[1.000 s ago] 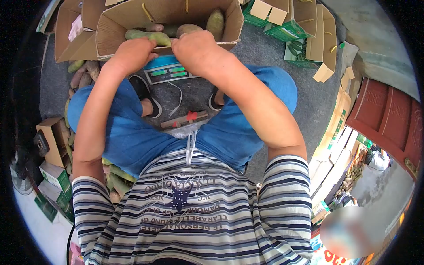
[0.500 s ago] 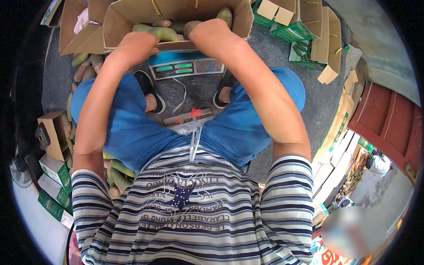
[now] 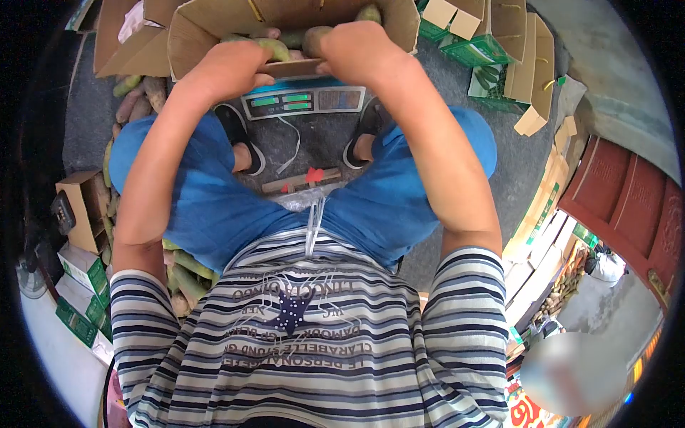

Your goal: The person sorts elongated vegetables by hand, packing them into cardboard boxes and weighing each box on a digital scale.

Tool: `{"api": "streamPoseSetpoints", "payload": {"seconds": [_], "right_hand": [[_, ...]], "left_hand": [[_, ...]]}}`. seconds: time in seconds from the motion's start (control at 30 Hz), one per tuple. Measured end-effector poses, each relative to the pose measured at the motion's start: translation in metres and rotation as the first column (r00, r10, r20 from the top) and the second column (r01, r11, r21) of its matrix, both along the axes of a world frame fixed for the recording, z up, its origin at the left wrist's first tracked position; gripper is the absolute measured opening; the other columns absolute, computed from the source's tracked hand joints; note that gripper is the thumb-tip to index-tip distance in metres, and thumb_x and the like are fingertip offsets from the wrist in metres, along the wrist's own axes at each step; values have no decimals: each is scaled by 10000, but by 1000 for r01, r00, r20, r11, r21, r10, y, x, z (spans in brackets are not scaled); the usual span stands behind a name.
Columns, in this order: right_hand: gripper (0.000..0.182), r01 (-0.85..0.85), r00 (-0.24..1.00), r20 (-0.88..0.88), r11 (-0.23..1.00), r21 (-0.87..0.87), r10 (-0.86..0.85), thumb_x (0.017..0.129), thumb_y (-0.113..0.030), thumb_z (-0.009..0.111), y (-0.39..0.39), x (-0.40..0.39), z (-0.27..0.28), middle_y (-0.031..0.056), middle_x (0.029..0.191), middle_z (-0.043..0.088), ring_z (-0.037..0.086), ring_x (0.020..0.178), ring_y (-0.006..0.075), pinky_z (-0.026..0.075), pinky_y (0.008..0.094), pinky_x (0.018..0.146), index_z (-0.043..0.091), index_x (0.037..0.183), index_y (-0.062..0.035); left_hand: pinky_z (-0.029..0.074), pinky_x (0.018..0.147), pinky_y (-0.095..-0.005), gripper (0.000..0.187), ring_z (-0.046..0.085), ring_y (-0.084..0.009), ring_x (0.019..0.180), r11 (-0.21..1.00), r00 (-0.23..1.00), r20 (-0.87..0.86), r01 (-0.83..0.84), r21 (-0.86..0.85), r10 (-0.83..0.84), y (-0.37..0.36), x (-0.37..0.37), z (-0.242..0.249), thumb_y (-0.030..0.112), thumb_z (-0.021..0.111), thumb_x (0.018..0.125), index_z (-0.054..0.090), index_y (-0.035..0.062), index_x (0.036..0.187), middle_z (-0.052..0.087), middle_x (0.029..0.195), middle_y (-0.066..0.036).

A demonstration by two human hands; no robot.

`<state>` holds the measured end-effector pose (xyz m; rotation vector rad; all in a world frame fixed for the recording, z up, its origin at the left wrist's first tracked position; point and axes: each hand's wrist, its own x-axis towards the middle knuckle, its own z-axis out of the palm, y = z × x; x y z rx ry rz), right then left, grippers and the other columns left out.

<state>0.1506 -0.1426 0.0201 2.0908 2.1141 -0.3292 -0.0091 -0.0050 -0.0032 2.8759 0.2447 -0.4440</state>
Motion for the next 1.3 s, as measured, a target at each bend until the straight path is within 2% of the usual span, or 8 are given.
{"api": "streamPoseSetpoints", "payload": {"seconds": [0.13,0.17,0.67,0.7,0.8,0.83,1.2,1.3], "right_hand": [[316,28,998,-54,965,262,-15,770,-348,588,1,-8,18,134,784,647,630,774,306,504,395,652,652,827,-44],[302,6,999,-45,992,130,0,832,-318,560,3,-8,34,155,793,629,617,762,301,491,383,655,597,858,-20],[264,3,988,-149,970,245,34,817,-271,564,1,-11,12,152,764,641,637,742,299,502,383,656,628,761,-21],[260,-25,998,-63,993,116,33,840,-265,543,5,-11,16,156,780,641,631,769,310,498,385,686,625,794,-23],[187,34,995,-100,992,125,-22,770,-172,542,10,-13,13,143,860,670,655,824,299,529,420,655,700,834,-95],[266,-27,997,-59,977,210,40,785,-301,573,10,-11,7,128,751,654,642,744,307,513,415,626,673,848,-63],[214,238,965,-234,751,615,-114,822,-287,570,-16,-7,45,71,852,619,612,822,279,490,399,664,626,904,-97],[187,318,942,-278,759,569,-186,820,-259,575,-41,4,46,71,856,617,606,813,281,489,395,683,624,922,-109]], "left_hand": [[469,775,-431,456,580,-343,926,1000,997,81,-9,-2,9,-4,-1,4,354,654,760,548,17,1049,602,973,-173],[467,782,-430,477,575,-343,941,1000,996,83,-13,-6,13,-5,0,7,365,657,756,537,17,1060,593,999,-175],[465,753,-452,316,581,-356,887,997,985,156,75,-7,-73,1,2,-12,250,637,780,561,35,998,609,923,-178],[463,746,-457,293,579,-363,880,998,991,119,66,-12,-64,2,5,-14,230,627,786,562,39,998,608,916,-181],[454,740,-468,261,570,-379,882,997,998,-13,54,-61,-54,-1,8,-9,193,605,799,565,44,1008,604,911,-189],[452,743,-470,262,568,-381,885,997,999,-21,45,-58,-46,-2,9,-5,187,600,802,565,45,1019,602,916,-191],[455,739,-476,201,583,-373,885,999,1000,5,0,-49,1,-11,10,3,203,597,815,572,44,934,613,903,-202],[459,749,-470,219,595,-369,881,998,1000,-10,-5,-55,5,-11,10,4,211,603,809,588,19,914,621,901,-204]]}}
